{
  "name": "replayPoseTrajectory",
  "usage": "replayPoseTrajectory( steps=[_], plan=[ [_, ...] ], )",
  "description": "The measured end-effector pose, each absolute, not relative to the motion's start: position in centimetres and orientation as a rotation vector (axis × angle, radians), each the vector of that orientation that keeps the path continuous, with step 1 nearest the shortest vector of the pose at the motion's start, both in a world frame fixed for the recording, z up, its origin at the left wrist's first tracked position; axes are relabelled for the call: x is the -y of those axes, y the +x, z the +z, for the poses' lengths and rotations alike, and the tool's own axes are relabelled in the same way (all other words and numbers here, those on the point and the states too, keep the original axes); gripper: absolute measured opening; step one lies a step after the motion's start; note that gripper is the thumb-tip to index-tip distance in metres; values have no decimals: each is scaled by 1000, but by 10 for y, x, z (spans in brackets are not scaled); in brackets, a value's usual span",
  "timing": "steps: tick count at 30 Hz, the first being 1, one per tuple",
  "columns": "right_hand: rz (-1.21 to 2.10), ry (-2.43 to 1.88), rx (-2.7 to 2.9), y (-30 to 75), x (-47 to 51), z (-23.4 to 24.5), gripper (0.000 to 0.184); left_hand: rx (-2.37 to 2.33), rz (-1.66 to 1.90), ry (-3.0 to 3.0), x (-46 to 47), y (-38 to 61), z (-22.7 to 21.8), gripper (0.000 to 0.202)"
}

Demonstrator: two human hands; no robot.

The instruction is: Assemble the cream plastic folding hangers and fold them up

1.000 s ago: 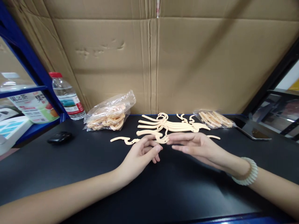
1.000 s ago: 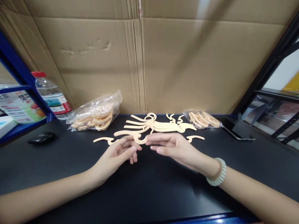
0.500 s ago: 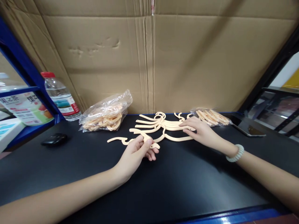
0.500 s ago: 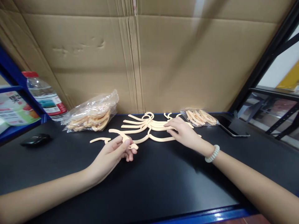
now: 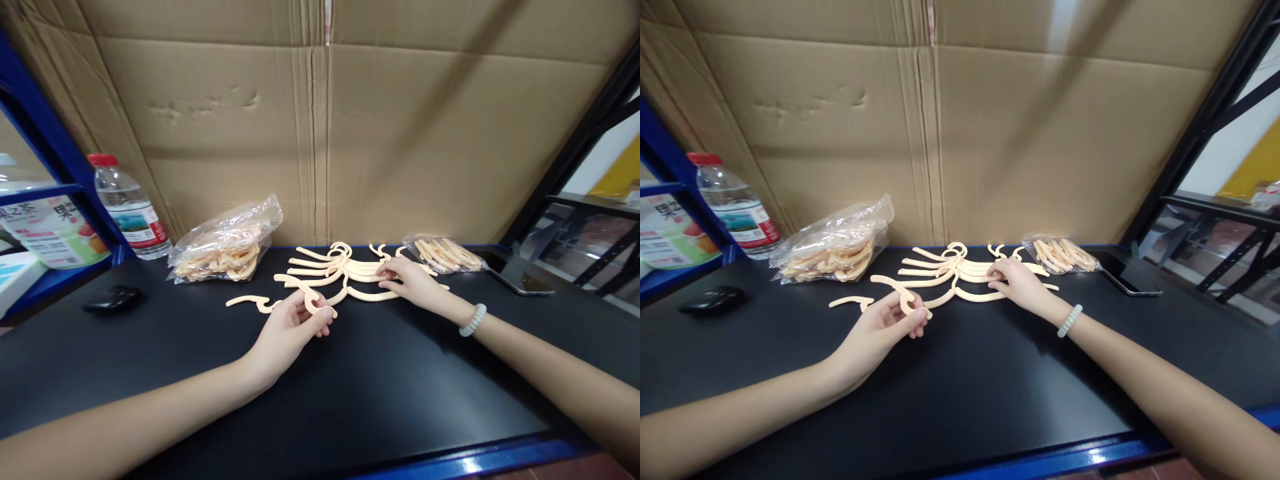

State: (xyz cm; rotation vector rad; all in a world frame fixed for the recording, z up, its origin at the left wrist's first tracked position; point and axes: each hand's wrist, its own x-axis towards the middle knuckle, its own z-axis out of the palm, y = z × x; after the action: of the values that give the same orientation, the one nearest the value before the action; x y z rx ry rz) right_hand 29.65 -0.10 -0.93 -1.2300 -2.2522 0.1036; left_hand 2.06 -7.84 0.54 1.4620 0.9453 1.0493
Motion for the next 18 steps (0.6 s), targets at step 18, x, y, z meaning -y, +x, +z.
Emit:
replayPoseTrajectory(
  steps=[18],
  plan=[
    [49, -1230, 2071, 299, -2, -6, 5, -932, 1067, 1443, 80, 20, 6, 23]
  ],
)
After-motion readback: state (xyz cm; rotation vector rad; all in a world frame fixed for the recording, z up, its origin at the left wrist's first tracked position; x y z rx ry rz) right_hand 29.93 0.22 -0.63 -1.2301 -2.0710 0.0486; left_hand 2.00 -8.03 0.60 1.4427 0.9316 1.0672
